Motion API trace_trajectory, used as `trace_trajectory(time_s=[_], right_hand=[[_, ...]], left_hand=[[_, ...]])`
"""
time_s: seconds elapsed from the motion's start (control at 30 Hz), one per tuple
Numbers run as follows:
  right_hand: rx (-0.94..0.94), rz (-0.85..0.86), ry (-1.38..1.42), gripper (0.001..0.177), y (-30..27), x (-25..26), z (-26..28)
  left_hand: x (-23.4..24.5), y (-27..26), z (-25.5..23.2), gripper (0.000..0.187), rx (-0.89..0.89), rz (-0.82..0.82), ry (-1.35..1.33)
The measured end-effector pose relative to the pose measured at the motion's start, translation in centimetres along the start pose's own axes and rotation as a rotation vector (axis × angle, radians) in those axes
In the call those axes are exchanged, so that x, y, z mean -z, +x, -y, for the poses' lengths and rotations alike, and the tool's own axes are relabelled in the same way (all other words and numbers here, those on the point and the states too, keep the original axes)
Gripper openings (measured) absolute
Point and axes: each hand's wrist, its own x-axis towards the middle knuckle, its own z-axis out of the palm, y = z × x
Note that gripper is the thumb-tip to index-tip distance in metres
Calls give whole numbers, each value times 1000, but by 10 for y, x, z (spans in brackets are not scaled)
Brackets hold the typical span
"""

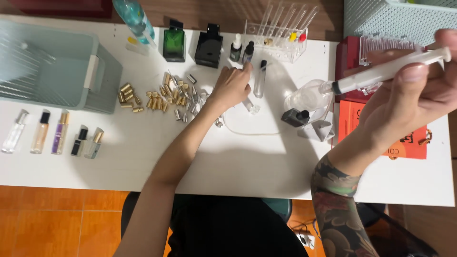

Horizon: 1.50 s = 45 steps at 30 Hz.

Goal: Cleaning perfume bottles with a cloth and using a syringe to extract liquid from a container to fill vials.

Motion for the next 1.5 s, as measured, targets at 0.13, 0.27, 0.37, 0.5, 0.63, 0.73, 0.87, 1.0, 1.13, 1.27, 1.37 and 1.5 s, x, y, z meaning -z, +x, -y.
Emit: trace_trajectory(time_s=[0.13,0.27,0.37,0.5,0.63,0.73,0.87,1.0,1.13,1.27,1.37,1.5], right_hand=[[-36,14,33,46,2,-3,5],[-90,51,40,44,1,-5,12],[-116,73,32,43,3,-11,20],[-132,92,47,39,8,-25,32],[-161,118,57,36,6,-35,41],[-168,144,60,35,3,-33,43],[-209,149,-79,23,6,-43,61],[-207,264,-182,18,9,-50,73],[-75,407,-244,35,3,-36,57],[-168,421,-241,32,8,-60,69],[-126,447,-427,29,6,-61,69],[-129,434,-549,25,5,-65,69]], left_hand=[[46,-5,-16,30,-125,10,-185],[108,-16,-43,15,-7,76,-391],[124,-23,-43,24,-62,107,-533],[158,-36,-58,23,-261,53,-841],[167,-45,-62,26,-251,9,-765],[168,-47,-58,15,-237,-88,-675],[173,-51,-58,18,-295,-161,-694],[174,-49,-63,17,-375,-277,-578],[165,-50,-60,7,-356,-350,-540],[167,-51,-60,10,-371,-364,-522],[171,-51,-64,15,-377,-342,-544],[173,-51,-66,11,-367,-421,-539]])
